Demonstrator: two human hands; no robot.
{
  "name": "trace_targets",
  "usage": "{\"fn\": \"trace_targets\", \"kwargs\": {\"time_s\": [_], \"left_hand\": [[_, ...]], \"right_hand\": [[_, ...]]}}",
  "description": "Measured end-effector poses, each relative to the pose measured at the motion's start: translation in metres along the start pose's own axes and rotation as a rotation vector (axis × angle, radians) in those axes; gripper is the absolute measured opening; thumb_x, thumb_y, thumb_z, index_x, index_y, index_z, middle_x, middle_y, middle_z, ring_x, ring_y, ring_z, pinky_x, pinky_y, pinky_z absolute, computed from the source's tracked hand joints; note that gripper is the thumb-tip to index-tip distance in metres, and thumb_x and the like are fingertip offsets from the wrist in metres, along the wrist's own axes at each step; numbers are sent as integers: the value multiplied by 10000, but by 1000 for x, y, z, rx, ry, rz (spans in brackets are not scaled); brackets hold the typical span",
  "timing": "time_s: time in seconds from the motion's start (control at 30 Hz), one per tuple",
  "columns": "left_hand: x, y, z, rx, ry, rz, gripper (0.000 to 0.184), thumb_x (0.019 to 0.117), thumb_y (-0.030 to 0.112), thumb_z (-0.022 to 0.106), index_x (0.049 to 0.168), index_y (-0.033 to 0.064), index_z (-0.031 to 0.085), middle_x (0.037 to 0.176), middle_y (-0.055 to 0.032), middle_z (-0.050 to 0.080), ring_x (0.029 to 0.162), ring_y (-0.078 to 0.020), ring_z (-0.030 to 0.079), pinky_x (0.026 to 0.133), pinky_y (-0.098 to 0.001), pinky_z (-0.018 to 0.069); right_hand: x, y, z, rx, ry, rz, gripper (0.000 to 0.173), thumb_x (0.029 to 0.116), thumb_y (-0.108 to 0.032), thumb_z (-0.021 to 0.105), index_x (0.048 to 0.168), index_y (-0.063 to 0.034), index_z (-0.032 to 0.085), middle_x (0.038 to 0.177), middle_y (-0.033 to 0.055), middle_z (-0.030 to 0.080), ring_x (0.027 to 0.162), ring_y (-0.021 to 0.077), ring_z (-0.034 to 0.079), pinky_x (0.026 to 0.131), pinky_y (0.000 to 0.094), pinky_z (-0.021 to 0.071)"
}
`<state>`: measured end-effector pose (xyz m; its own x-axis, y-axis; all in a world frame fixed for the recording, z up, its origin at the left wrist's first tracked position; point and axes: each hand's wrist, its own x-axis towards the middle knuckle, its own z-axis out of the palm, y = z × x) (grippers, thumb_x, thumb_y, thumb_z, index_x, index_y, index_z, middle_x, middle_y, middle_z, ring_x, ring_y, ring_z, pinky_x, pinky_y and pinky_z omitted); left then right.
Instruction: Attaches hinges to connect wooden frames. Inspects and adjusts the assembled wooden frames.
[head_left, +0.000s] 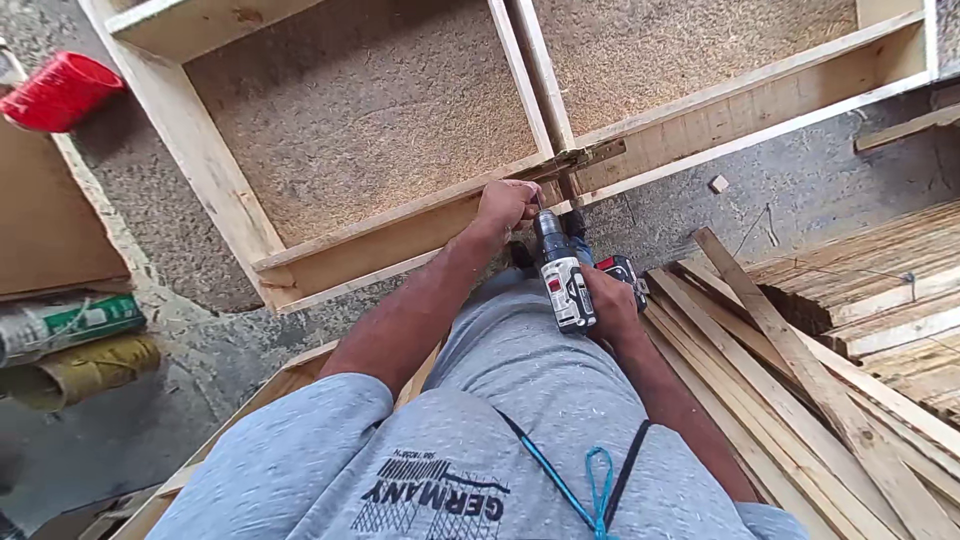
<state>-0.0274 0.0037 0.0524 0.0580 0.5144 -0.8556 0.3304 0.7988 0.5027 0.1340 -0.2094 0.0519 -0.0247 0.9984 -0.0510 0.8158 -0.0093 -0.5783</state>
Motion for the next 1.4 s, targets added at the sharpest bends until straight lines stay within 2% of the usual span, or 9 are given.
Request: {"fn": "trace_targets", "kwargs": {"time_s": [0.17, 0.43, 0.53, 0.67, 0.8, 0.9, 1.07, 1.23, 1.4], "left_hand": [[4, 3, 3, -28, 26, -43, 219, 1047, 282, 599, 1114, 124, 734, 903, -21, 745, 581, -90, 605, 471, -227, 446], [4, 5, 8, -28, 43, -47, 220, 1046, 283, 608, 1126, 119, 732, 932, -25, 751, 584, -91, 608, 467, -223, 440], [-1, 5, 9, -20, 45, -46, 229, 1052, 325, 595, 1155, 162, 719, 947, 1, 739, 577, -70, 581, 479, -210, 425], [-5, 2, 10, -4, 41, -27, 243, 1050, 358, 594, 1185, 192, 709, 954, 23, 732, 570, -54, 552, 495, -206, 417], [3, 6, 9, -6, 31, -28, 235, 1043, 301, 618, 1180, 147, 730, 983, -6, 755, 601, -82, 608, 487, -219, 446], [0, 7, 10, -22, 35, -33, 216, 1039, 286, 623, 1173, 154, 728, 974, -2, 739, 597, -88, 585, 497, -225, 446], [3, 7, 11, -62, 40, -55, 206, 1034, 292, 629, 1164, 167, 727, 967, -1, 734, 607, -90, 585, 512, -234, 457], [4, 9, 9, -84, 48, -79, 213, 1028, 289, 638, 1175, 159, 720, 973, -2, 744, 601, -92, 586, 504, -230, 449], [6, 12, 11, -71, 12, -102, 227, 1054, 299, 587, 1156, 158, 733, 989, -13, 756, 632, -102, 619, 538, -241, 476]], "right_hand": [[7, 8, -2, 36, -21, 2, 433, 964, -346, 615, 1273, -52, 691, 1070, 114, 775, 914, 264, 766, 731, 477, 625], [11, 17, -11, 73, -54, 11, 479, 954, -418, 602, 1266, -65, 694, 1058, 109, 773, 901, 262, 763, 713, 491, 616], [12, 21, -10, 79, -62, -1, 510, 947, -442, 600, 1267, -55, 690, 1051, 114, 771, 894, 263, 762, 705, 492, 613], [11, 24, -12, 102, -77, 6, 499, 936, -414, 630, 1269, -47, 685, 1056, 118, 770, 903, 273, 762, 712, 509, 614], [12, 26, -10, 102, -73, 14, 478, 940, -401, 636, 1278, -67, 686, 1059, 105, 772, 902, 263, 763, 708, 503, 617], [11, 28, -10, 107, -51, -3, 464, 943, -379, 638, 1272, -55, 686, 1053, 111, 772, 896, 268, 763, 706, 497, 618], [15, 29, -13, 124, -41, -10, 489, 934, -416, 632, 1254, -51, 693, 1044, 106, 774, 896, 257, 763, 712, 487, 618], [17, 33, -10, 122, -52, -28, 423, 979, -365, 597, 1242, -49, 699, 1035, 118, 774, 885, 269, 765, 701, 489, 620], [20, 36, -10, 154, -75, -30, 425, 977, -389, 582, 1183, -35, 696, 972, 131, 764, 824, 282, 758, 647, 493, 607]]}}
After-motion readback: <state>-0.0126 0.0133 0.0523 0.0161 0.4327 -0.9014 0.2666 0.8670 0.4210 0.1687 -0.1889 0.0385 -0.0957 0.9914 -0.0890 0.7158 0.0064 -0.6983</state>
